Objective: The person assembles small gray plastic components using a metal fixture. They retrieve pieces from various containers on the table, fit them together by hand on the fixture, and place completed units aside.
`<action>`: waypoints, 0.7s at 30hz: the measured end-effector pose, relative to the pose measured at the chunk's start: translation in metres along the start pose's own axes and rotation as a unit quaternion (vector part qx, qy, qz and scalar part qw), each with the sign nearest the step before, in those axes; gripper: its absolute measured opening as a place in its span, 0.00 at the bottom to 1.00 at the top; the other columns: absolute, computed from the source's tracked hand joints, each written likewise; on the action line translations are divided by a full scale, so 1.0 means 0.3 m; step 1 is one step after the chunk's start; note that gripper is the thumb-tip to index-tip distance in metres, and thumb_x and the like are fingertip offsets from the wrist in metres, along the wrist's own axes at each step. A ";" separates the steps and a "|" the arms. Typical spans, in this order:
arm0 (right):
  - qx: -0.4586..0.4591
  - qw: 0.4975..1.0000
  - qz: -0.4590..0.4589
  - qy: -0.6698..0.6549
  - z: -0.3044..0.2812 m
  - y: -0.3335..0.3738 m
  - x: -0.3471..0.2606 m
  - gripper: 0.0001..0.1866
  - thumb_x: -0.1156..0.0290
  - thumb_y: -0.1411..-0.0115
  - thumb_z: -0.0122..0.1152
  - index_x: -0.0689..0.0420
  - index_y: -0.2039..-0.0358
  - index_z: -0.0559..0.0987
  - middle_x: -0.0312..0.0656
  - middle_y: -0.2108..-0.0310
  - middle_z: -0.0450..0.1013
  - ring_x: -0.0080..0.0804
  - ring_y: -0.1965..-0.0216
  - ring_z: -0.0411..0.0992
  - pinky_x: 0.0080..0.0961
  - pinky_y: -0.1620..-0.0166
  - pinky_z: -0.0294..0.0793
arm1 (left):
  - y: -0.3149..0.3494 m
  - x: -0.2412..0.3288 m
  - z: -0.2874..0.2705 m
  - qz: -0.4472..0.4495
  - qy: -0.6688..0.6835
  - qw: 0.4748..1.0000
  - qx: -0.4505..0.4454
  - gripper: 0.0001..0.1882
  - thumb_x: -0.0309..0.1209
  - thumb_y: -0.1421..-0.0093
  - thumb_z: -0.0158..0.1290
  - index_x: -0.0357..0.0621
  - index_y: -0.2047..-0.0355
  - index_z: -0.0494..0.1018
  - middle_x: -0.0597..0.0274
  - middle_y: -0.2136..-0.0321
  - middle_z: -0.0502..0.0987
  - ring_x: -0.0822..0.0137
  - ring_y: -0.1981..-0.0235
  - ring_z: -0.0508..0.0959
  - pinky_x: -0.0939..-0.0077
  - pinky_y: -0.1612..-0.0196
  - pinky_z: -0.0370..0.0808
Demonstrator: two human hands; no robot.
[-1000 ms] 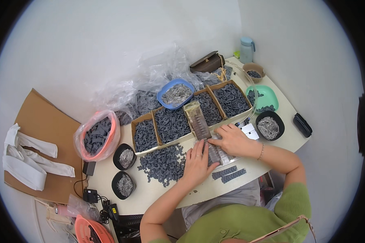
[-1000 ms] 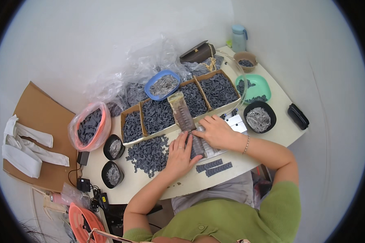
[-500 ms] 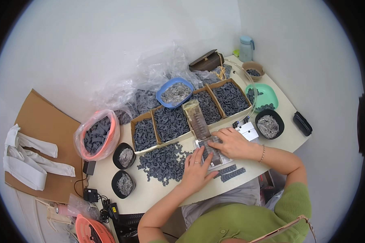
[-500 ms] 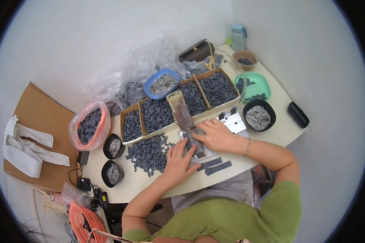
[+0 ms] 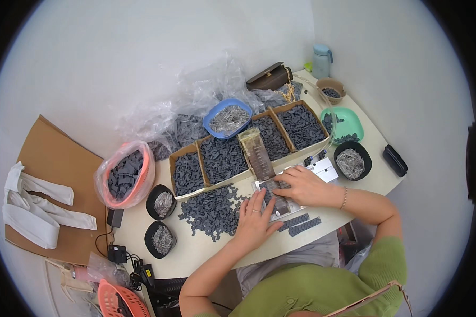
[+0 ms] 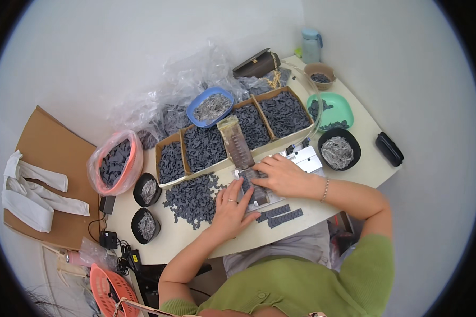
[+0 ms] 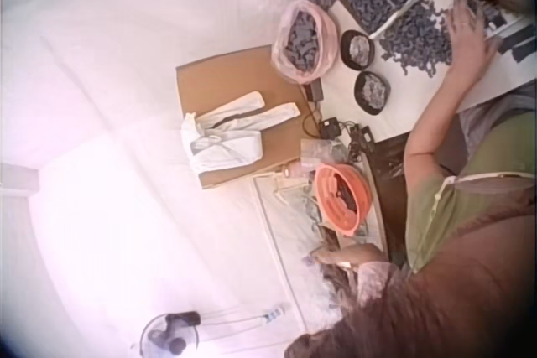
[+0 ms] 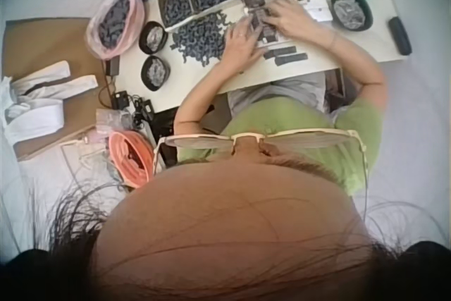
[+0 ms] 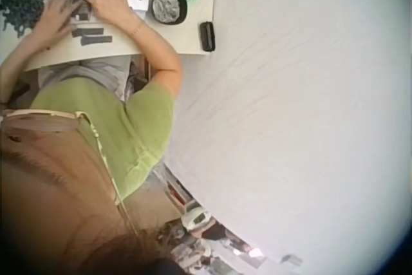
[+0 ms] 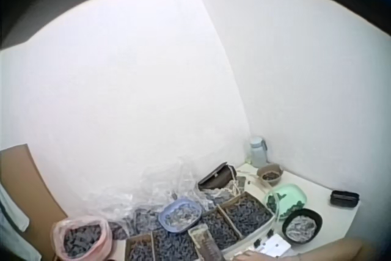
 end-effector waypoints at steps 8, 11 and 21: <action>-0.051 0.996 -0.071 0.017 -0.003 -0.007 0.053 0.21 0.69 0.51 0.58 0.43 0.55 0.81 0.41 0.49 0.68 0.34 0.53 0.67 0.31 0.52 0.64 | -0.019 -0.003 -0.005 -0.001 -0.053 0.999 0.013 0.36 0.50 0.47 0.57 0.41 0.43 0.65 0.39 0.40 0.57 0.44 0.38 0.58 0.46 0.41 0.55; -0.068 0.994 -0.083 -0.024 0.002 -0.019 0.053 0.21 0.72 0.51 0.58 0.43 0.54 0.81 0.41 0.48 0.68 0.34 0.52 0.67 0.31 0.51 0.64 | -0.026 -0.001 -0.006 0.003 -0.073 0.997 0.021 0.37 0.51 0.47 0.56 0.41 0.43 0.65 0.39 0.39 0.57 0.45 0.38 0.58 0.46 0.41 0.55; 0.012 0.989 0.082 -0.123 -0.026 -0.167 0.199 0.23 0.73 0.48 0.58 0.52 0.49 0.75 0.45 0.51 0.69 0.41 0.49 0.65 0.35 0.50 0.64 | 0.008 -0.020 -0.018 -0.018 -0.043 0.999 0.015 0.39 0.50 0.46 0.57 0.37 0.42 0.63 0.40 0.38 0.55 0.45 0.37 0.56 0.47 0.40 0.52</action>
Point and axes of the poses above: each hand's wrist, its own y-axis away from the middle knuckle, its own z-axis out of the palm, x = y × z, the point moved 7 cm from there along -y, towards the middle knuckle
